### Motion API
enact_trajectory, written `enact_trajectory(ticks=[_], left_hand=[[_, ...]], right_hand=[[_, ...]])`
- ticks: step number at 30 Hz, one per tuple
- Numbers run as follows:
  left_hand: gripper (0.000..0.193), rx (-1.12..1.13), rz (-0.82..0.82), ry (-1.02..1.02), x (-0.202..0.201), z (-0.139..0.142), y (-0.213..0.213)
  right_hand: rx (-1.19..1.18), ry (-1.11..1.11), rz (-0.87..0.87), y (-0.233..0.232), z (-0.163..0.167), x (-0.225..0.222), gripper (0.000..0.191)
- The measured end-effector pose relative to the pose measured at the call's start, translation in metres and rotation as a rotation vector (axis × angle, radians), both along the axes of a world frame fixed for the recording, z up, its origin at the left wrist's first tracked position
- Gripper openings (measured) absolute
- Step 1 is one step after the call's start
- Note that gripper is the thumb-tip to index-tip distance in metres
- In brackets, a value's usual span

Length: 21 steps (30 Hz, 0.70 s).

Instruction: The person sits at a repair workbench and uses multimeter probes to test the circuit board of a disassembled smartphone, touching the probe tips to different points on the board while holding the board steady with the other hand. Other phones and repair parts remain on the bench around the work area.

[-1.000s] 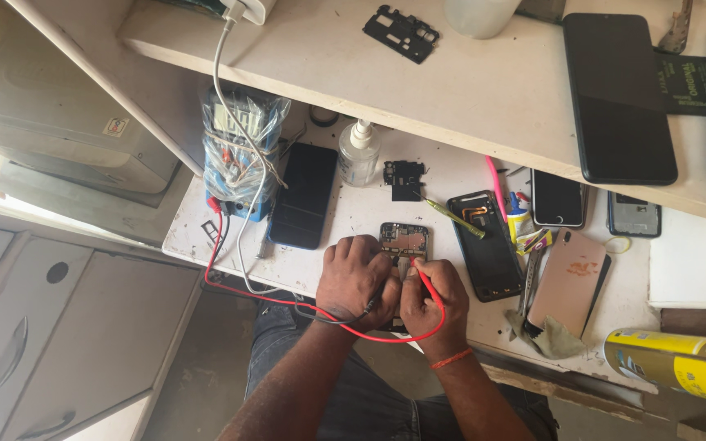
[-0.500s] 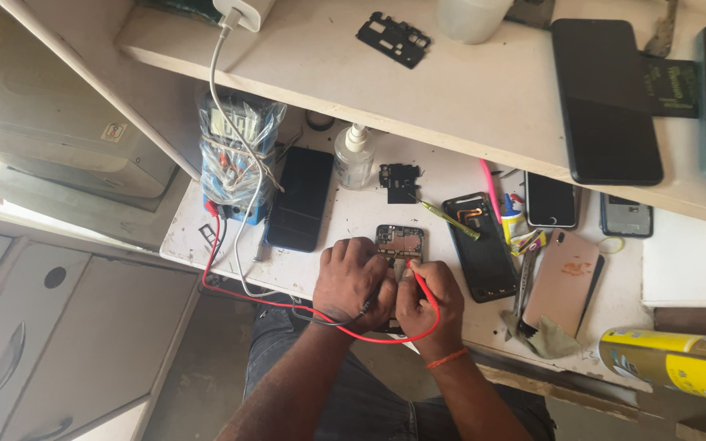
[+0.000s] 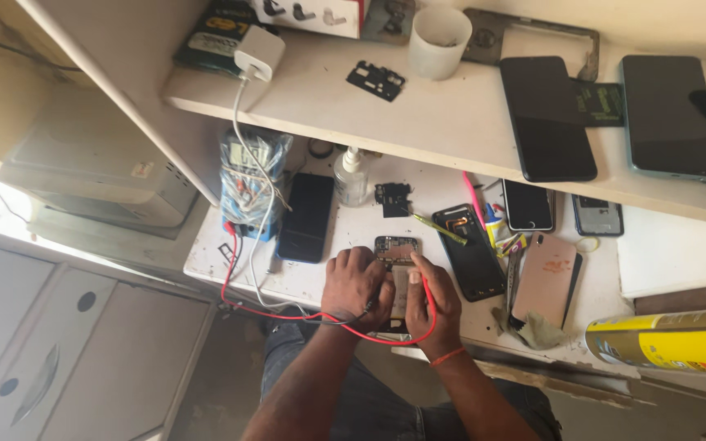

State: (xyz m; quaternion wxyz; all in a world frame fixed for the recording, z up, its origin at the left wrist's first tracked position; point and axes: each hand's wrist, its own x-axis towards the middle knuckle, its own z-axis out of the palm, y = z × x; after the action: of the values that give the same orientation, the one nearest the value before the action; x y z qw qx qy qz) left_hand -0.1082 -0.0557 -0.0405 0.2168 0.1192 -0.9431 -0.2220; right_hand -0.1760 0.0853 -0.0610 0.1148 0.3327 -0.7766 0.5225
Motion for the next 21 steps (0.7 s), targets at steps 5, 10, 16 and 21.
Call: enact_trajectory(ticks=[5, 10, 16, 21], left_hand=[[0.021, -0.019, -0.001, 0.022, 0.003, 0.006, 0.0], [0.023, 0.062, 0.064, 0.108, 0.001, 0.001, -0.002], [0.026, 0.095, 0.09, 0.139, -0.001, -0.006, 0.001], [0.027, 0.064, 0.041, 0.127, 0.004, -0.001, 0.001]], right_hand=[[0.066, 0.157, 0.045, 0.008, 0.007, 0.007, 0.029], [0.191, 0.251, 0.144, 0.021, 0.02, 0.015, 0.048], [0.233, 0.297, 0.191, 0.022, 0.042, 0.018, 0.074], [0.227, 0.25, 0.206, 0.022, 0.05, 0.018, 0.058]])
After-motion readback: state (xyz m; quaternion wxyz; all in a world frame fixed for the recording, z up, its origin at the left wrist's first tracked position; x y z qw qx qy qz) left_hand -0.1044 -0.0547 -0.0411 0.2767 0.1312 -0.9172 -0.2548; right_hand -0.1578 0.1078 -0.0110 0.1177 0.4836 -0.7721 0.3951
